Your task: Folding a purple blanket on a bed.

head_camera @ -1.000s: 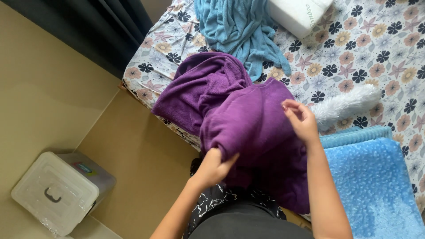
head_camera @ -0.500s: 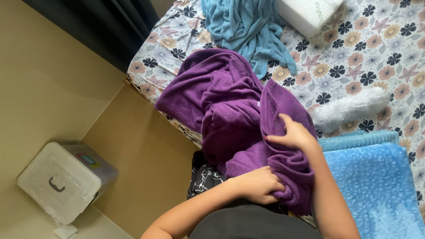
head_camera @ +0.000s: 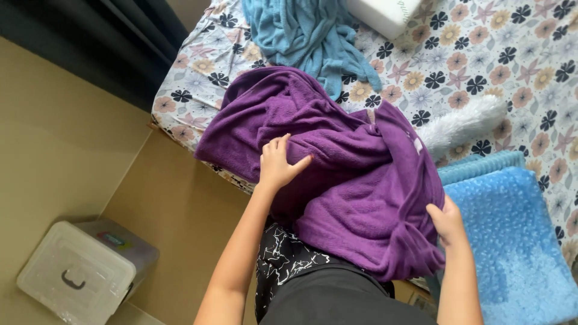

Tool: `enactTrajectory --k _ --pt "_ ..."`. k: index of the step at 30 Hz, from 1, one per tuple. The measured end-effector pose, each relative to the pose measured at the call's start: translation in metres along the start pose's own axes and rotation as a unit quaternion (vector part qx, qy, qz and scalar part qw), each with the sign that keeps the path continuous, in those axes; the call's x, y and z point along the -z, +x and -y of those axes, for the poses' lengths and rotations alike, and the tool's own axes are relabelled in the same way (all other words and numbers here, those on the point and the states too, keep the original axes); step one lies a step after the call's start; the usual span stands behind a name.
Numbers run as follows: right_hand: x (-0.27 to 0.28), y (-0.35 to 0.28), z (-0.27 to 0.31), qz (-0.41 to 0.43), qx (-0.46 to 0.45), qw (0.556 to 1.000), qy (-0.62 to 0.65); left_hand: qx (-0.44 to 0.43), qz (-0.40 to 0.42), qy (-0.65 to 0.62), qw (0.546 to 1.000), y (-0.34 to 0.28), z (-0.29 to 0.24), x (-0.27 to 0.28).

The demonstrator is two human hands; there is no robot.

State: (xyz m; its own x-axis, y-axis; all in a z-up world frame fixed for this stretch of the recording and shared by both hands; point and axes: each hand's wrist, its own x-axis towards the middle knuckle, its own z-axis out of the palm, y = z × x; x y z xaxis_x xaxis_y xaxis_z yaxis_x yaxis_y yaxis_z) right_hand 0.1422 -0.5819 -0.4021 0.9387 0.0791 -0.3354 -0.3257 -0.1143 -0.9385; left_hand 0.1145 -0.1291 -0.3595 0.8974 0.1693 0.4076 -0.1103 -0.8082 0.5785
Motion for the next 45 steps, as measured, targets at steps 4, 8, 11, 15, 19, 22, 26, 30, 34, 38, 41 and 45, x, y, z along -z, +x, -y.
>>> enactTrajectory --k 4,8,11,15,19,22,26,30,34,38,41,45 --pt "0.009 -0.029 -0.021 -0.058 0.041 0.997 0.003 0.104 0.162 0.034 0.981 -0.004 0.002 -0.034" --pt "0.02 -0.054 -0.026 -0.174 0.119 0.977 0.024 0.025 0.313 -0.102 0.944 -0.038 -0.038 -0.074" --pt "0.049 -0.074 -0.026 -0.284 0.166 0.944 0.001 -0.044 0.355 -0.168 0.919 -0.064 -0.101 -0.062" --pt "0.094 -0.091 -0.039 -0.373 0.179 0.909 -0.04 -0.04 0.402 -0.216 0.889 -0.11 -0.117 -0.099" --pt "0.104 -0.081 -0.083 -0.436 0.053 0.838 -0.325 -0.06 0.386 -0.261 0.883 -0.155 -0.085 -0.162" --pt "0.038 -0.068 -0.049 -0.453 0.15 0.759 -0.442 -0.024 0.444 -0.255 0.858 -0.154 -0.085 -0.161" --pt "-0.063 -0.032 0.031 -0.259 0.33 0.791 -0.445 0.033 0.493 -0.308 0.813 -0.143 -0.085 -0.133" --pt "-0.11 0.048 0.043 -0.157 0.352 0.825 -0.413 0.128 0.441 -0.499 0.735 -0.172 -0.044 -0.151" --pt "-0.136 0.118 0.04 -0.109 0.299 0.848 -0.425 0.4 0.174 -0.57 0.696 -0.195 0.024 -0.164" --pt "-0.158 0.134 0.044 -0.045 0.084 0.875 -0.475 0.611 0.032 -0.519 0.597 -0.212 0.099 -0.18" --pt "-0.163 0.131 0.028 -0.003 0.028 0.834 -0.551 0.656 0.032 -0.566 0.498 -0.21 0.129 -0.187" --pt "-0.153 0.111 0.028 0.009 0.004 0.797 -0.603 0.627 0.014 -0.649 0.43 -0.172 0.138 -0.203"
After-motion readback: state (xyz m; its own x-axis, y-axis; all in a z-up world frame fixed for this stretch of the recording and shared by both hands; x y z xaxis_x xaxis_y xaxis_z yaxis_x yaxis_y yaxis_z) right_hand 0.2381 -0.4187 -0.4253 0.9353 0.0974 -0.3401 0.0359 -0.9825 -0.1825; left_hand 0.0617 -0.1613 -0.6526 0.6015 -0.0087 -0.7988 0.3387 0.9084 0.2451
